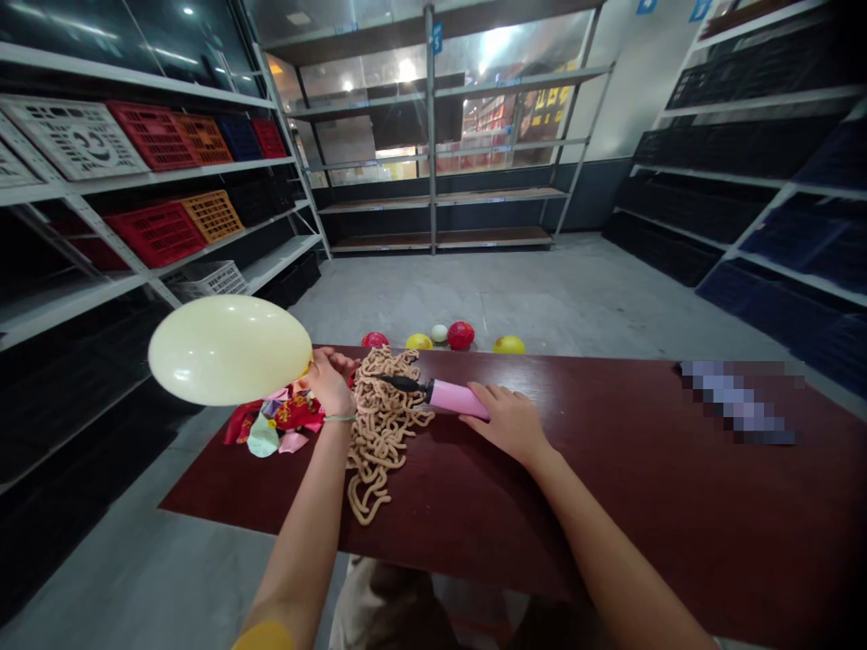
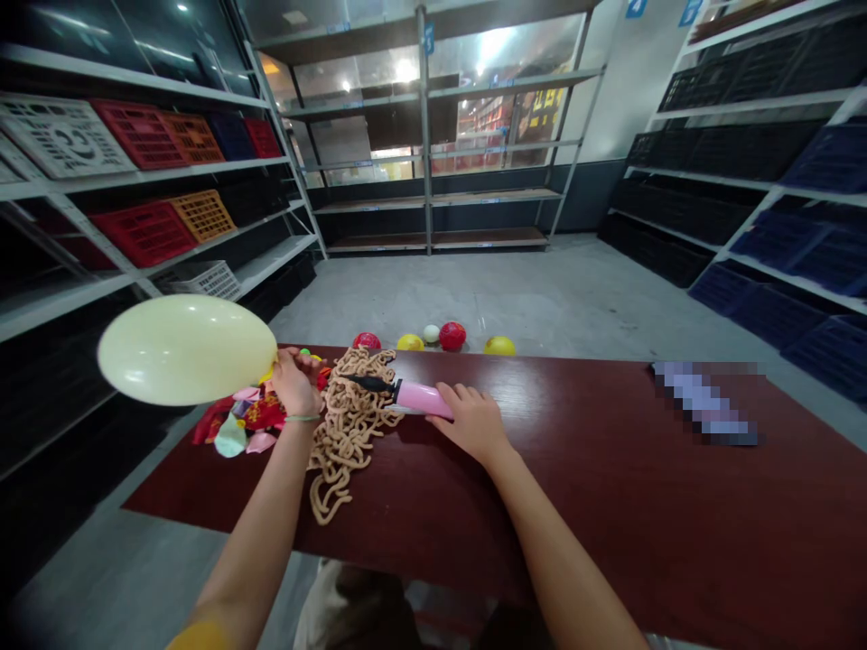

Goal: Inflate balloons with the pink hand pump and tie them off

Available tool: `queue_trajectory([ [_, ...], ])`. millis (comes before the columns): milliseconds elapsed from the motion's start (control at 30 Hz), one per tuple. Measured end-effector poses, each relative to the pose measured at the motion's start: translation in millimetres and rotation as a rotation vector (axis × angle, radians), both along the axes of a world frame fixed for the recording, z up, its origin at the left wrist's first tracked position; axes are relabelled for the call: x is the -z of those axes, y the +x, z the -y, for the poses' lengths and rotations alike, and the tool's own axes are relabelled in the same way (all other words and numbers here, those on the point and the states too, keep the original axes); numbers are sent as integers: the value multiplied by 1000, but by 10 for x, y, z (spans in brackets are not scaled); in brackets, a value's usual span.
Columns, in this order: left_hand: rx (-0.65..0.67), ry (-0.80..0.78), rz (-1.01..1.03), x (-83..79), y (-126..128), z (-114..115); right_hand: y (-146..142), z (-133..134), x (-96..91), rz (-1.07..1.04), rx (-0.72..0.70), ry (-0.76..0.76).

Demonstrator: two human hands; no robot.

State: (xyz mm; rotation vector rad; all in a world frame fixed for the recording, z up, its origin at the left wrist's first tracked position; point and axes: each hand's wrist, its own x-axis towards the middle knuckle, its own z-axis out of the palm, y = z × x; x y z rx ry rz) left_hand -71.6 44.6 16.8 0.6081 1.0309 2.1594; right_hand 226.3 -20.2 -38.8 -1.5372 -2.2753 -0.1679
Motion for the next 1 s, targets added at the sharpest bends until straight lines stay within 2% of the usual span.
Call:
queue_trajectory([
  [100,71,1,-78,-49,13,16,0,4,0,10,-66,-12],
  [167,128,-11,-187,-21,44,44,-6,1,6,12,-97,-13],
  [233,194,-45,-337,58,93,92,-16,0,15,12,-128,-18],
  [333,387,-147,-559,232,177,180,-34,2,22,9,-193,-47],
  [400,529,-223,-651,342,216,225,-40,4,19,-6,-223,-72],
  [467,613,-282,-704,416,232,251,-41,3,13,-23,-231,-88],
  [600,641,-331,-840,441,229,277,-45,-3,15,-18,-231,-87],
  [700,589,-320,-969,404,244,306,-57,2,19,-15,-234,-75],
  [800,550,-303,-990,372,285,349,-70,15,-3,-24,-240,-56],
  [900,621,-316,-918,352,334,393,-56,20,-42,-61,-260,0],
  [1000,733,-329,-902,350,372,413,-2,12,-66,-137,-213,113],
])
